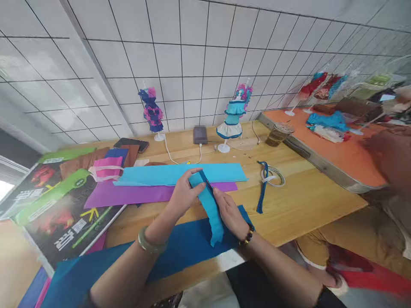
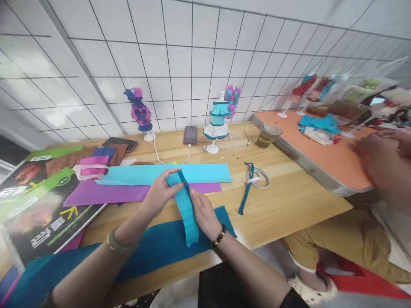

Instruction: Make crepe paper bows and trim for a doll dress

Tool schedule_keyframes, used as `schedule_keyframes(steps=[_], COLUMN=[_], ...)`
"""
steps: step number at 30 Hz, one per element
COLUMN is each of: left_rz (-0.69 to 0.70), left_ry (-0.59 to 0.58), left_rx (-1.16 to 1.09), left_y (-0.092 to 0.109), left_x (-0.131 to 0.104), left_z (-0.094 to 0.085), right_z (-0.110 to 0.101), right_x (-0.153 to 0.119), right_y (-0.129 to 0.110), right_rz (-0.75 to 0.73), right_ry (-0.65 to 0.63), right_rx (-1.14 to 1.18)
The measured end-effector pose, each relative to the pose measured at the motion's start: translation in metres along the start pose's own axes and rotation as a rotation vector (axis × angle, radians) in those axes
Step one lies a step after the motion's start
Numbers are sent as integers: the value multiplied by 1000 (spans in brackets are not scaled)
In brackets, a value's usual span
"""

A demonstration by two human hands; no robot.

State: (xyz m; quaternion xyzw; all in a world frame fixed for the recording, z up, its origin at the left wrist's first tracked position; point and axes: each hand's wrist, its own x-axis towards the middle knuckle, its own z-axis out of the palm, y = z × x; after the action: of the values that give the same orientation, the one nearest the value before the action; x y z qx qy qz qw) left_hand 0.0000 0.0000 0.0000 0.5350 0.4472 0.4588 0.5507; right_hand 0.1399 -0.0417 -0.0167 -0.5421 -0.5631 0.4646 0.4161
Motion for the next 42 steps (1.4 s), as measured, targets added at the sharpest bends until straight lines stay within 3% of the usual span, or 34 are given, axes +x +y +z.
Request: schedule_keyframes(steps=[18,25,42], left_rz=[-45,15,1], left_ry=[-13,101,21], left_rx=[-8,156,214], left_y=[3,-3,0], left_x=[-2,2,-4], left_z=[0,-7,2], right_z=[1,2,2], right_x=[2,2,4], right_y=[1,1,2], right_rz=[1,8,-11], right_ry=[-47,-58,-25], right_rx=[99,102,72])
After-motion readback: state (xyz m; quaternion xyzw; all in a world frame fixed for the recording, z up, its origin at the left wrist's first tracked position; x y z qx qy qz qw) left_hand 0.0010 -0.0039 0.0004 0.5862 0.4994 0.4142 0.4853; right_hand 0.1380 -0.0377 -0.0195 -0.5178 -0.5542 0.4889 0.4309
